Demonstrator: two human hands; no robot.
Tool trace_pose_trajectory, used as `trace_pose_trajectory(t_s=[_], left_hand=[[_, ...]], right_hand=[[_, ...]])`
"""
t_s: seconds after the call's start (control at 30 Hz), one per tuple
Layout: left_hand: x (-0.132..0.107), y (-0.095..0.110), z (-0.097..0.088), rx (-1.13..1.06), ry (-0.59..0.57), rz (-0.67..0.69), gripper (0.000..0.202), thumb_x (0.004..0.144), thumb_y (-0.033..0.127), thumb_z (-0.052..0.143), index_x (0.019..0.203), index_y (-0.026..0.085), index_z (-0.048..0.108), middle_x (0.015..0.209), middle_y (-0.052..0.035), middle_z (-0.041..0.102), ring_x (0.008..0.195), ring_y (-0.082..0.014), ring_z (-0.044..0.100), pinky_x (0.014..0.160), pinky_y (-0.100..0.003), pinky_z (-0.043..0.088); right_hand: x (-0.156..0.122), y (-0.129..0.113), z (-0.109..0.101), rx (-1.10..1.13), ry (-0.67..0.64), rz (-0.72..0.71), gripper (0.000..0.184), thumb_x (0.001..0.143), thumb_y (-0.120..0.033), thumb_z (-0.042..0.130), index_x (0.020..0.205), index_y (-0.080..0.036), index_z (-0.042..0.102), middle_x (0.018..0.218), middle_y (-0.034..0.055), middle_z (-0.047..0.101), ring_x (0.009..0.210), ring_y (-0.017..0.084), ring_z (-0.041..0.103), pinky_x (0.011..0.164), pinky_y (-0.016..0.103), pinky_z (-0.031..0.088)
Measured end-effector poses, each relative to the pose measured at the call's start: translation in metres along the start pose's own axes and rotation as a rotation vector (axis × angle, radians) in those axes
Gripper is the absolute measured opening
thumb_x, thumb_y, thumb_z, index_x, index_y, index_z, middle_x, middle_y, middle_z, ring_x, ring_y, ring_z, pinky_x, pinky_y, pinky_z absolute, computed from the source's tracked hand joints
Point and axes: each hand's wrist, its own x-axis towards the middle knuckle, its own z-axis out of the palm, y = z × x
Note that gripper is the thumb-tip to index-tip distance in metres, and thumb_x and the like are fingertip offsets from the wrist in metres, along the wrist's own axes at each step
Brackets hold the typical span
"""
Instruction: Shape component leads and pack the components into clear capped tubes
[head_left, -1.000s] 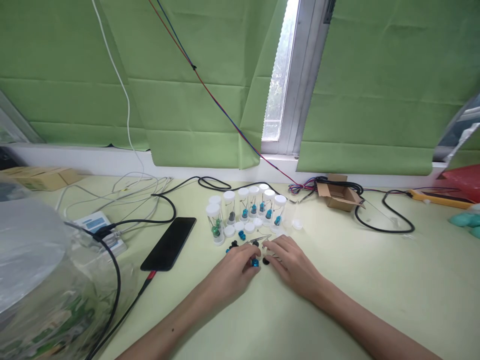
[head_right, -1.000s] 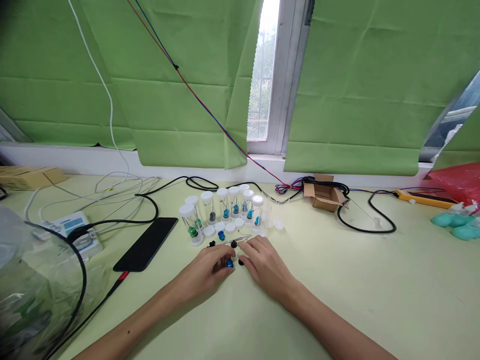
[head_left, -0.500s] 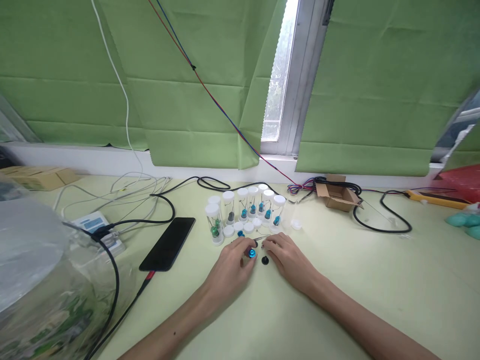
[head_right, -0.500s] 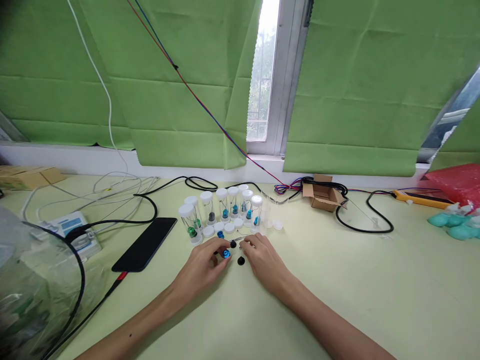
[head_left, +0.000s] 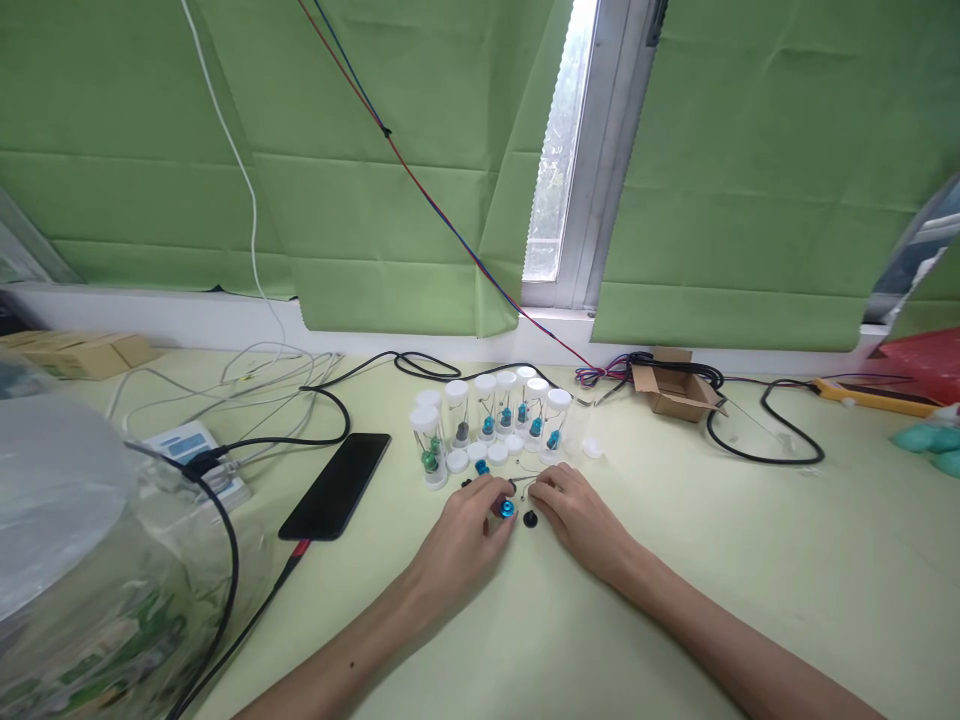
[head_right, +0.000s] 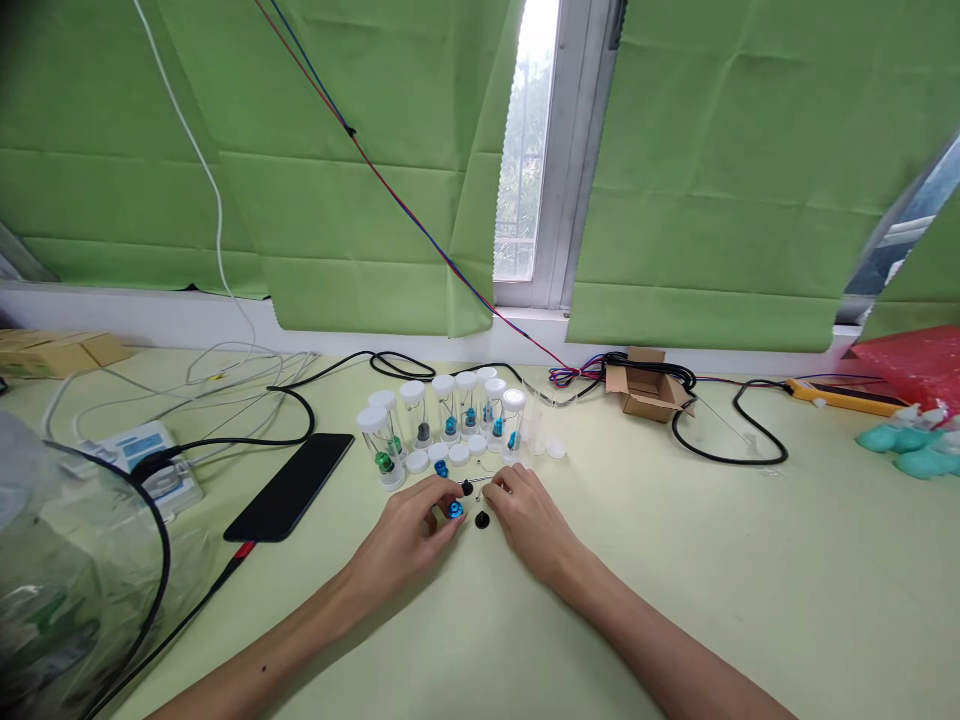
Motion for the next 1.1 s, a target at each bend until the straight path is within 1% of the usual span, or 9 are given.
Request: trace_pose_trajectory(t_s=[0.2,0.4,0.53,0.67,0.93,1.1], left_hand=[[0.0,0.0,0.002,0.0,0.0,0.007,0.014,0.086,0.015,0.051,0.094,0.021,0.06,0.092,-0.0028,0.065,0.077,-0.0177,0.06,0.064,-0.028,0.046],[0.0,0.001,0.002,0.01,0.0,0.004,0.013,0.086,0.014,0.051,0.094,0.021,0.06,0.091,-0.0024,0.064,0.079,-0.0177,0.059,0.065,-0.028,0.046],[-0.001,0.001,0.001,0.007,0.005,0.008,0.013,0.086,0.015,0.05,0.093,0.021,0.06,0.088,-0.0027,0.064,0.075,-0.0176,0.058,0.063,-0.028,0.045],[0.0,0.002,0.0,0.008,0.003,0.004,0.012,0.087,0.015,0.049,0.09,0.02,0.06,0.088,-0.0036,0.063,0.076,-0.0184,0.059,0.062,-0.028,0.045],[0.001,0.003,-0.001,0.043,0.017,-0.017,0.011,0.087,0.015,0.049,0.087,0.02,0.06,0.086,-0.0027,0.062,0.074,-0.0178,0.058,0.062,-0.028,0.043],[0.001,0.003,-0.002,0.037,0.022,-0.029,0.011,0.088,0.016,0.05,0.088,0.02,0.061,0.088,-0.0033,0.064,0.075,-0.0184,0.059,0.063,-0.029,0.044]], right_hand=[[0.002,0.0,0.001,-0.027,0.017,0.023,0.018,0.094,-0.009,0.049,0.085,-0.018,0.061,0.085,0.0067,0.06,0.082,0.02,0.054,0.071,0.033,0.048],[0.003,0.003,0.005,-0.053,0.004,0.031,0.019,0.094,-0.008,0.049,0.082,-0.017,0.06,0.085,0.0066,0.06,0.081,0.021,0.053,0.071,0.033,0.048],[0.003,0.002,0.004,-0.045,0.014,0.032,0.02,0.094,-0.007,0.048,0.08,-0.018,0.058,0.083,0.0059,0.059,0.08,0.021,0.053,0.069,0.034,0.049],[0.003,0.001,0.001,0.007,0.044,0.045,0.02,0.095,-0.008,0.047,0.082,-0.018,0.058,0.084,0.006,0.059,0.081,0.021,0.054,0.069,0.034,0.05],[0.004,0.001,-0.005,0.08,0.104,0.056,0.021,0.097,-0.012,0.042,0.085,-0.018,0.058,0.085,0.0079,0.059,0.082,0.023,0.054,0.07,0.037,0.051],[0.005,0.001,-0.007,0.115,0.2,0.032,0.019,0.098,-0.014,0.041,0.088,-0.019,0.056,0.087,0.0083,0.059,0.084,0.023,0.054,0.072,0.037,0.05]])
